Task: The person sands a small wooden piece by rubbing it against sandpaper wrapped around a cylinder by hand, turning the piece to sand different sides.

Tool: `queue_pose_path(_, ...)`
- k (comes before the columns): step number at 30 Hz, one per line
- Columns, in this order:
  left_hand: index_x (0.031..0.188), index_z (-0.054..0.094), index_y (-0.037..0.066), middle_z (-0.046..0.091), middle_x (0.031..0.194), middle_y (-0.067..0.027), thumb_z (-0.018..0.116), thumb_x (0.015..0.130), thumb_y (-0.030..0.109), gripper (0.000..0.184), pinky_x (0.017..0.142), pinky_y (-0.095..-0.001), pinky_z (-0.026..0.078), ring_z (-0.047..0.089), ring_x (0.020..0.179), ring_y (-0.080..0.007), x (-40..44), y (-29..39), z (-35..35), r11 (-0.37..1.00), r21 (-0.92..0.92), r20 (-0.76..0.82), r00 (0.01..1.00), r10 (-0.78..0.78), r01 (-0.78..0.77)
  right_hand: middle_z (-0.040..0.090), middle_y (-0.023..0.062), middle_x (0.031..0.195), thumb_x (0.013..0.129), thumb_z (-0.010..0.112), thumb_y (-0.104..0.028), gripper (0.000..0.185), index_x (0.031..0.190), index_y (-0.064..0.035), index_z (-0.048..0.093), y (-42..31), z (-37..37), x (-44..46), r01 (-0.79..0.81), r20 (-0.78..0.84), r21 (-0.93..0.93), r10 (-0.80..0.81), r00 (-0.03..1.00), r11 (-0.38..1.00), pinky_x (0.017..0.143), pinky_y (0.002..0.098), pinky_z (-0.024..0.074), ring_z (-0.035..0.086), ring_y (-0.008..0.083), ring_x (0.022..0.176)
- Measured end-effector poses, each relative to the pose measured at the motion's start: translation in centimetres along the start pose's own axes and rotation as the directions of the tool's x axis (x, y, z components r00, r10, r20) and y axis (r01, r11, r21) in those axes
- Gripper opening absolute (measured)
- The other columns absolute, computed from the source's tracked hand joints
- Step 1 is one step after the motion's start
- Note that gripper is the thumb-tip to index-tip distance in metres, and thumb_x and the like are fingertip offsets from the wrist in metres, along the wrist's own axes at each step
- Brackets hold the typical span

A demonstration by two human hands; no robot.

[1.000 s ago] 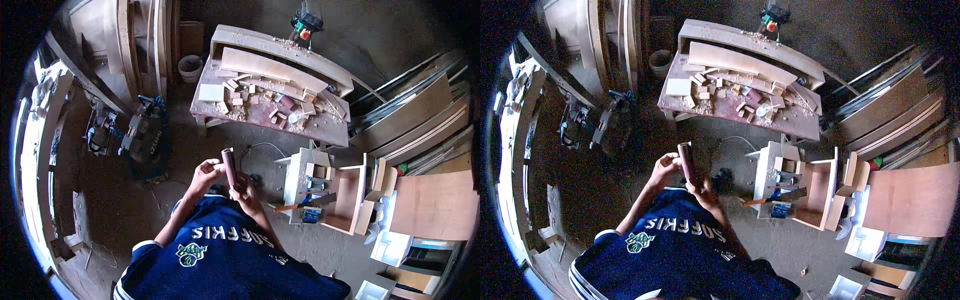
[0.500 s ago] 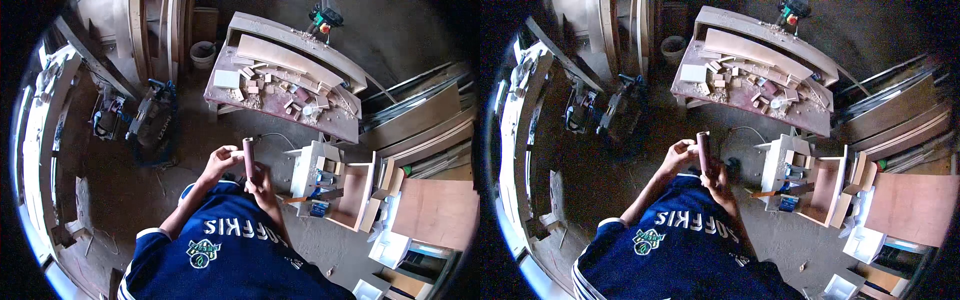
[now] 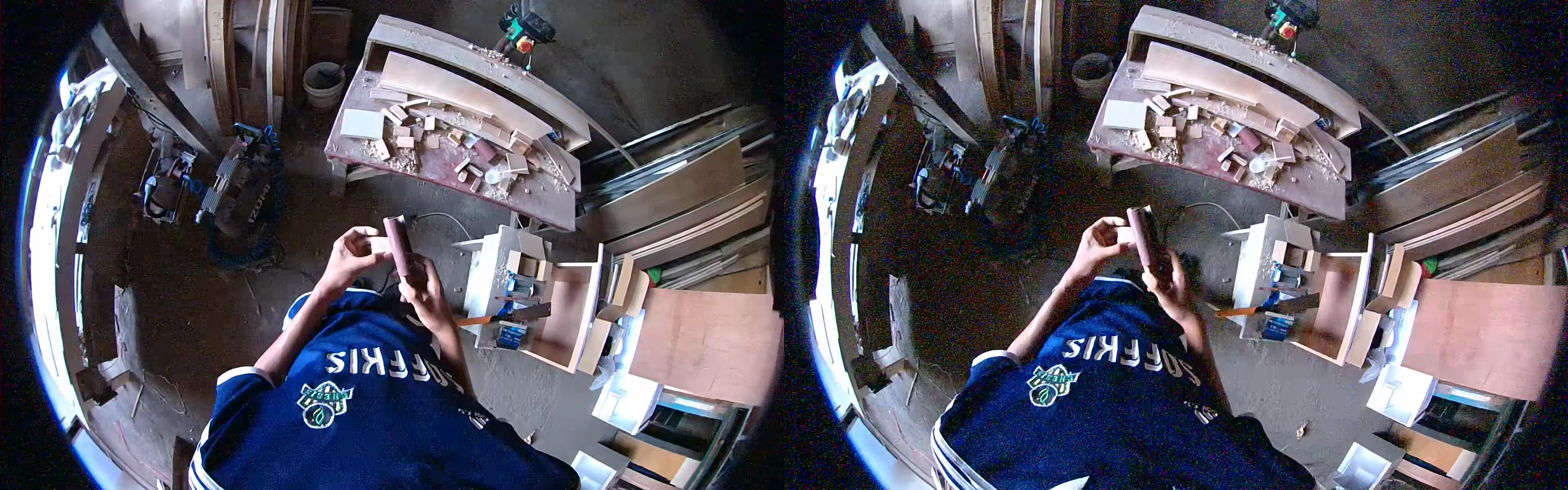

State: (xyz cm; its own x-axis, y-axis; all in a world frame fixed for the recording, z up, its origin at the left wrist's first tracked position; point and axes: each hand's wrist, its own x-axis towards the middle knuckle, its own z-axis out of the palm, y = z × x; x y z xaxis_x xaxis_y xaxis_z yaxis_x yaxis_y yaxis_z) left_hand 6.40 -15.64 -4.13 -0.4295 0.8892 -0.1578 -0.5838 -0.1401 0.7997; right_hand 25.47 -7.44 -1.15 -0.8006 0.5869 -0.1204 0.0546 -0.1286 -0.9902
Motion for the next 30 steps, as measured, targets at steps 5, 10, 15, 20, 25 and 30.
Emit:
queue_pose_path(5, 0.117, 0.047, 0.005, 0.06, 0.106, -0.0075, 0.081, 0.067, 0.0, 0.061, 0.09, -0.0316, 0.049, 0.059, 0.1, -0.0156, -0.3, 1.5, 0.8, 0.906, 0.38, 0.018, 0.98, 0.196, -0.188, 0.055, 0.0064, 0.1, 0.088, 0.068, -0.027, 0.06, 0.133, -0.0017, 0.038, -0.7, -0.5, 0.1, 0.102, -0.051, -0.341, -0.126, 0.991, 0.935, 0.08, 0.031, 0.0472, 0.055, 0.0146, 0.088)
queue_pose_path(10, 0.123, 0.042, 0.006, 0.059, 0.107, -0.0092, 0.081, 0.065, -0.002, 0.071, 0.09, -0.0327, 0.049, 0.058, 0.101, -0.0168, -1.0, 2.4, 1.3, 0.886, 0.431, 0.035, 0.985, 0.171, -0.169, 0.059, 0.012, 0.103, 0.087, 0.065, -0.021, 0.05, 0.129, -0.0029, 0.043, -1.4, -0.6, -0.2, 0.16, -0.007, -0.454, -0.183, 0.983, 0.877, 0.087, 0.0332, 0.0462, 0.058, 0.019, 0.098)
queue_pose_path(15, 0.126, 0.041, 0.008, 0.059, 0.106, -0.0106, 0.08, 0.065, -0.005, 0.074, 0.088, -0.0334, 0.05, 0.058, 0.1, -0.0179, -1.0, 2.1, 1.1, 0.939, 0.33, 0.039, 0.995, 0.092, -0.1, 0.059, 0.0154, 0.109, 0.085, 0.068, -0.025, 0.054, 0.129, -0.0032, 0.045, -3.6, -0.4, -0.3, 0.071, 0.023, -0.431, -0.068, 0.997, 0.9, 0.091, 0.0353, 0.0452, 0.058, 0.022, 0.103)
queue_pose_path(20, 0.125, 0.041, 0.007, 0.06, 0.105, -0.0113, 0.08, 0.064, -0.006, 0.073, 0.087, -0.0339, 0.05, 0.059, 0.099, -0.0187, -1.2, 2.5, 1.5, 0.938, 0.342, 0.06, 0.997, 0.038, -0.056, 0.057, 0.0091, 0.106, 0.084, 0.071, -0.025, 0.057, 0.128, -0.0012, 0.045, -0.4, -1.0, -0.5, 0.125, -0.06, -0.338, -0.154, 0.986, 0.933, 0.088, 0.0322, 0.0449, 0.056, 0.0168, 0.098)
queue_pose_path(25, 0.124, 0.041, 0.008, 0.061, 0.104, -0.0118, 0.08, 0.065, -0.004, 0.071, 0.087, -0.0331, 0.049, 0.059, 0.099, -0.0182, -0.9, 2.1, 1.3, 0.927, 0.359, 0.103, 0.992, 0.072, -0.104, 0.058, 0.0122, 0.109, 0.083, 0.071, -0.025, 0.053, 0.125, -0.0016, 0.048, -2.5, -1.2, -0.7, 0.134, 0.022, -0.409, -0.137, 0.99, 0.903, 0.091, 0.034, 0.0443, 0.056, 0.0202, 0.104)
queue_pose_path(30, 0.122, 0.041, 0.008, 0.063, 0.102, -0.0107, 0.08, 0.065, -0.002, 0.07, 0.087, -0.0343, 0.049, 0.06, 0.097, -0.0181, -1.0, 1.8, 1.5, 0.948, 0.315, 0.093, 0.995, 0.028, -0.056, 0.059, 0.0132, 0.111, 0.083, 0.07, -0.025, 0.051, 0.124, -0.0025, 0.049, -2.7, -1.1, -0.9, 0.101, 0.004, -0.401, -0.109, 0.994, 0.911, 0.094, 0.0349, 0.0435, 0.057, 0.0219, 0.108)
